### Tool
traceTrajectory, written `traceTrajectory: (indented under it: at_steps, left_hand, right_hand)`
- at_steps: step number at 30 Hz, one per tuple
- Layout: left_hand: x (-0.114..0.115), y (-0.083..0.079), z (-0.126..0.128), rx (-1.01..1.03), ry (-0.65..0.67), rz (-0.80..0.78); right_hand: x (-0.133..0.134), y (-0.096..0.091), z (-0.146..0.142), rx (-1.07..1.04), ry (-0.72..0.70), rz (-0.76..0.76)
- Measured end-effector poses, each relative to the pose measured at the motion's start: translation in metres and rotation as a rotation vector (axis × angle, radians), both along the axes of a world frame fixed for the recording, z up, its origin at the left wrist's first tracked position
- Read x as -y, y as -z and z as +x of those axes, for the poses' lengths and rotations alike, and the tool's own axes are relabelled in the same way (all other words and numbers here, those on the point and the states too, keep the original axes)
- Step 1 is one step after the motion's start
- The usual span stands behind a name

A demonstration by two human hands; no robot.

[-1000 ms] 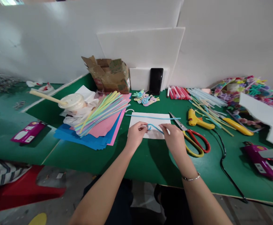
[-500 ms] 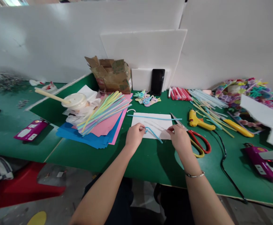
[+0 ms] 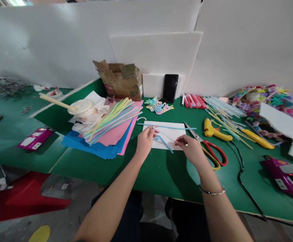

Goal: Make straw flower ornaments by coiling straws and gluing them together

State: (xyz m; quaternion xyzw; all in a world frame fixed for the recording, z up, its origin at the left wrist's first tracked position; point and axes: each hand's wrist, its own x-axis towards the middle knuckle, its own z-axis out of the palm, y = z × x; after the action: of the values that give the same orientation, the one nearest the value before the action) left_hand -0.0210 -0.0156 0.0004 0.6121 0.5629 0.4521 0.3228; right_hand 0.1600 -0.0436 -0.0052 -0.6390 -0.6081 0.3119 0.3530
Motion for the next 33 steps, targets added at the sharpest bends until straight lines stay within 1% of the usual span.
traceTrajectory:
  at_steps: [2,5,7,9,12,15,17,19,22,25,27,30,33]
  left_hand:
    - [0.0,0.0,0.0,-0.031,0.018,0.059]
    - [0.002,0.003,-0.001,-0.212,0.041,0.195]
    - [0.004,0.005,-0.002,-0.341,0.061,0.242]
    - [0.006,0.006,-0.004,-0.471,0.043,0.268]
    - [0.008,0.005,-0.006,-0.63,-0.024,0.315]
    - [0.009,0.002,-0.006,-0.685,-0.069,0.346]
    - [0.011,0.001,-0.004,-0.668,-0.066,0.333]
    - [0.012,0.0,-0.001,-0.632,-0.021,0.302]
    - [0.014,-0.001,0.003,-0.569,0.067,0.24]
    - [0.013,-0.002,0.004,-0.529,0.115,0.161]
    - [0.011,-0.001,0.001,-0.53,0.128,0.115]
    - [0.008,0.001,-0.003,-0.565,0.093,0.07]
    - [0.008,0.004,-0.005,-0.587,0.06,0.023]
  right_hand:
    - [0.0,-0.003,0.002,0.066,0.02,0.013]
    - [0.001,-0.008,0.003,0.116,0.044,0.03]
    - [0.001,-0.011,0.004,0.114,0.064,0.045]
    - [0.001,-0.013,0.005,0.087,0.067,0.051]
    - [0.002,-0.016,0.004,0.007,0.031,0.035]
    - [0.004,-0.019,0.002,-0.1,-0.048,-0.023]
    - [0.005,-0.019,-0.001,-0.16,-0.082,-0.071]
    - [0.006,-0.018,-0.004,-0.186,-0.072,-0.099]
    - [0.005,-0.014,-0.01,-0.147,-0.01,-0.047]
    - [0.004,-0.012,-0.014,-0.038,0.014,0.026]
    - [0.004,-0.012,-0.016,0.056,0.009,0.016]
    - [0.005,-0.014,-0.019,0.224,0.041,0.024]
    - [0.005,-0.014,-0.019,0.339,0.086,0.099]
